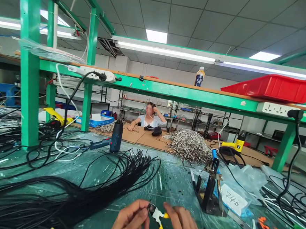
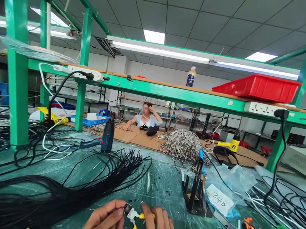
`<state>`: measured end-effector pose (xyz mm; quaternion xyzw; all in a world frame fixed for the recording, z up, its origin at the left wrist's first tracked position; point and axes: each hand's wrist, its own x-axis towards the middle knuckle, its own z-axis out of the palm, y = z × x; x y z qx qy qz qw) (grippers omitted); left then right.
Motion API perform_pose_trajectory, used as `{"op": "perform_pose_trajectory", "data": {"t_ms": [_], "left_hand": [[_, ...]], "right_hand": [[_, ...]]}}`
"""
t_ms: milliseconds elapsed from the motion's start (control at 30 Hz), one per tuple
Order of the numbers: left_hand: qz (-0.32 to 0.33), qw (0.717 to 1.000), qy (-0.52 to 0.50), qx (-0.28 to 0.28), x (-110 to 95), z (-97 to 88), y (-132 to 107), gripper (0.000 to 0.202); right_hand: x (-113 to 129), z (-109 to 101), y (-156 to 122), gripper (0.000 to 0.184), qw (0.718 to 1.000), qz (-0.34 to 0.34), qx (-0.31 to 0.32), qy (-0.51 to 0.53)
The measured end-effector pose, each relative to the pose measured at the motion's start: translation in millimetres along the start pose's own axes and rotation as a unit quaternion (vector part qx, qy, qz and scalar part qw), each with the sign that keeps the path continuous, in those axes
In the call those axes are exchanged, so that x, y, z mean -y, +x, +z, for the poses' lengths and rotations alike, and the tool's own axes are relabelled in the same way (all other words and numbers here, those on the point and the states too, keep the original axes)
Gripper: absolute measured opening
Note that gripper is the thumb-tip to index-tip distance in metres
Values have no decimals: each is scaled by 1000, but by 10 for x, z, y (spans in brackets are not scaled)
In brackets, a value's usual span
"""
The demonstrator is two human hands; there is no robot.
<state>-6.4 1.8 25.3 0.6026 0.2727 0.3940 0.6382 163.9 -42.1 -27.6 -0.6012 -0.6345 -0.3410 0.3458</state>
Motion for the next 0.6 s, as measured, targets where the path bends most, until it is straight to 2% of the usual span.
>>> {"op": "perform_pose_trajectory", "data": {"t_ms": [133, 333, 600], "left_hand": [[3, 1000, 9, -21, -22, 9, -1, 44], [-7, 999, 35, -34, -82, 27, -27, 46], [1, 998, 50, -33, -22, 6, 0, 45]], "right_hand": [[-40, 4, -7, 41, 1000, -14, 11, -16], [-18, -12, 28, 40, 999, -13, -9, -51], [0, -3, 31, 37, 998, -16, -20, -64]]}}
